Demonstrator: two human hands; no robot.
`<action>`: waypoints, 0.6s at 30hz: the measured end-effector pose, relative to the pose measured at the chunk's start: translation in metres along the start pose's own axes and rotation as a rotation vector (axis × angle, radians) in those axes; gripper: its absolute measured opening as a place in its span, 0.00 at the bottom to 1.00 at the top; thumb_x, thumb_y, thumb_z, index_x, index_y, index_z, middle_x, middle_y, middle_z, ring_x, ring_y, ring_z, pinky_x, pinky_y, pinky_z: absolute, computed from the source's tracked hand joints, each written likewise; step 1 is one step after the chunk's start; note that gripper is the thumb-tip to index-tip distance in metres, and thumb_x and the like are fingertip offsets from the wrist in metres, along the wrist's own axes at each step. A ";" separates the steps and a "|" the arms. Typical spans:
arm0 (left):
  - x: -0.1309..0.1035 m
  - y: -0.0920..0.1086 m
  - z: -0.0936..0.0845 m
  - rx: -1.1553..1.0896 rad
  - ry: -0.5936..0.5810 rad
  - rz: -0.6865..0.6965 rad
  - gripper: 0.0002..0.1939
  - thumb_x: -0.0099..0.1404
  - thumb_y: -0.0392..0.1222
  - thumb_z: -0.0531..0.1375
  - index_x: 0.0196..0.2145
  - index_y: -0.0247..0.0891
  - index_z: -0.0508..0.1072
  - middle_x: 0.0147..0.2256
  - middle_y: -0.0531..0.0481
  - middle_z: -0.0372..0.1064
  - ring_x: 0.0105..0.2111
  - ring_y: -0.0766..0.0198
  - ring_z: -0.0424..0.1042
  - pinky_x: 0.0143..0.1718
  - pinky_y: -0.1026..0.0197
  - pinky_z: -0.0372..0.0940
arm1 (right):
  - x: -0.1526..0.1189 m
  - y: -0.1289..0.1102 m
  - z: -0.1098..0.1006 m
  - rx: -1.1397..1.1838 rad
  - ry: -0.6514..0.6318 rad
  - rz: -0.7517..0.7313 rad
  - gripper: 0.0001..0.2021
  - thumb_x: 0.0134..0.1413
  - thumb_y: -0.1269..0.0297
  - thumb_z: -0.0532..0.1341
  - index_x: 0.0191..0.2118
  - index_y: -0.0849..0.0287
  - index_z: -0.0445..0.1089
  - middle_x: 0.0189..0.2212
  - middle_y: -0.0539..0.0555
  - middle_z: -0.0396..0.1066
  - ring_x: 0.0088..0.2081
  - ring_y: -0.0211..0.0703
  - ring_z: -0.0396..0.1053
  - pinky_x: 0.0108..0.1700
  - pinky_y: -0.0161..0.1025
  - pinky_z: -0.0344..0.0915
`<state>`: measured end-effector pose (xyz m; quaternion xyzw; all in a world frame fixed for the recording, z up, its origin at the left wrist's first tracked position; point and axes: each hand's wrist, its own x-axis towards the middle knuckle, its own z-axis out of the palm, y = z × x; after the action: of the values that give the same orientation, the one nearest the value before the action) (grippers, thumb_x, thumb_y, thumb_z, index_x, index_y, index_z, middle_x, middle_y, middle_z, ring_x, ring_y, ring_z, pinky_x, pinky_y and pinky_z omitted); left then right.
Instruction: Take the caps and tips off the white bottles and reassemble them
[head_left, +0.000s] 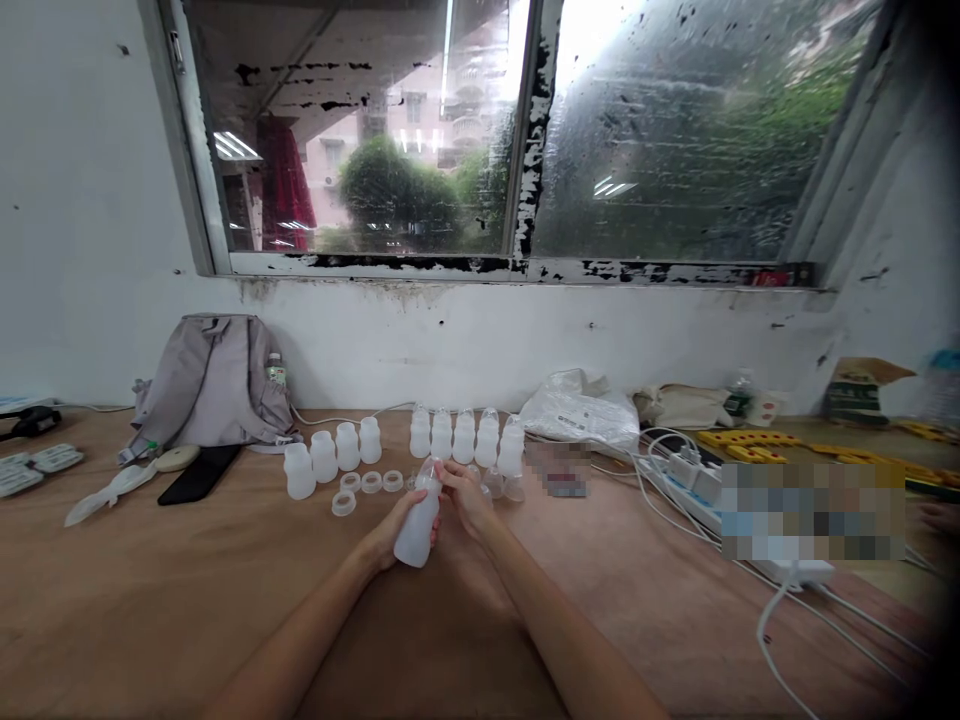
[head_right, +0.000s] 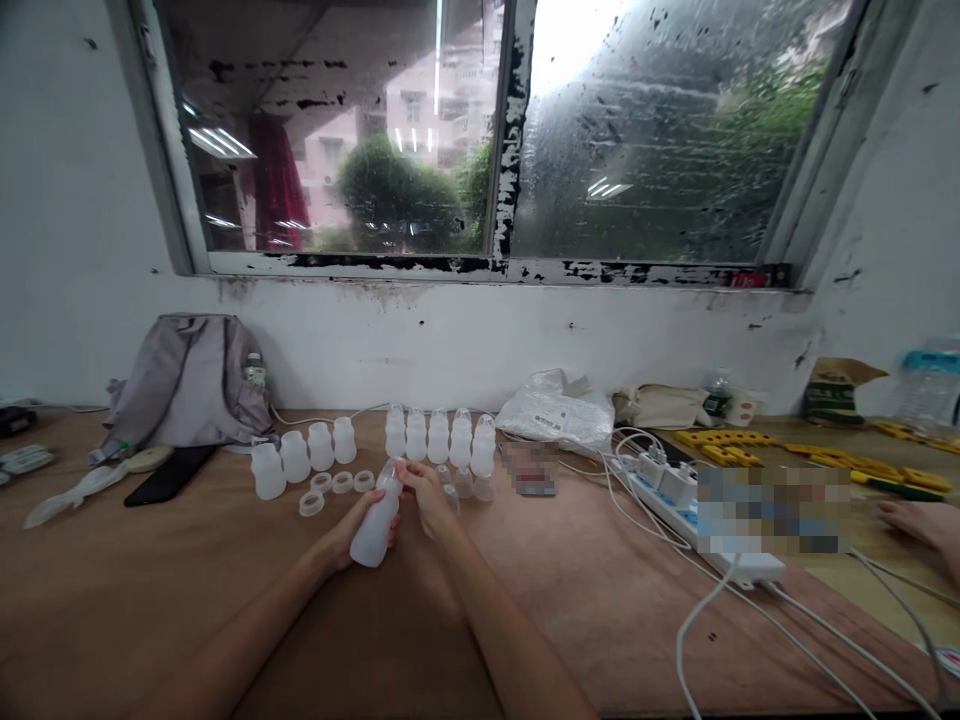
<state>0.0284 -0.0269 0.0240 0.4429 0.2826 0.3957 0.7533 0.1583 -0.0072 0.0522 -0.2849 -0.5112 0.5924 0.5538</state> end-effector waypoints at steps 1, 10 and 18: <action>0.000 0.002 -0.004 -0.052 -0.053 -0.041 0.21 0.54 0.55 0.53 0.37 0.34 0.64 0.21 0.53 0.63 0.18 0.69 0.63 0.22 0.65 0.57 | 0.000 0.000 0.001 0.022 -0.019 0.007 0.11 0.42 0.57 0.62 0.26 0.61 0.69 0.20 0.48 0.63 0.21 0.31 0.53 0.23 0.32 0.48; -0.003 0.010 -0.011 -0.123 -0.141 -0.056 0.21 0.53 0.55 0.53 0.37 0.35 0.64 0.21 0.53 0.63 0.17 0.70 0.63 0.20 0.66 0.57 | 0.004 -0.003 0.009 0.085 -0.052 0.035 0.12 0.42 0.56 0.62 0.22 0.61 0.68 0.17 0.48 0.61 0.19 0.31 0.51 0.22 0.32 0.46; 0.001 0.008 0.001 0.326 0.151 0.264 0.16 0.51 0.50 0.59 0.30 0.33 0.63 0.21 0.52 0.64 0.16 0.67 0.64 0.17 0.65 0.57 | 0.001 -0.023 0.013 -0.174 0.126 0.013 0.12 0.35 0.56 0.64 0.21 0.62 0.69 0.18 0.48 0.65 0.21 0.33 0.57 0.26 0.33 0.52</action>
<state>0.0264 -0.0243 0.0316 0.5611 0.3382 0.4720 0.5899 0.1549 -0.0128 0.0781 -0.3720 -0.5230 0.5302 0.5540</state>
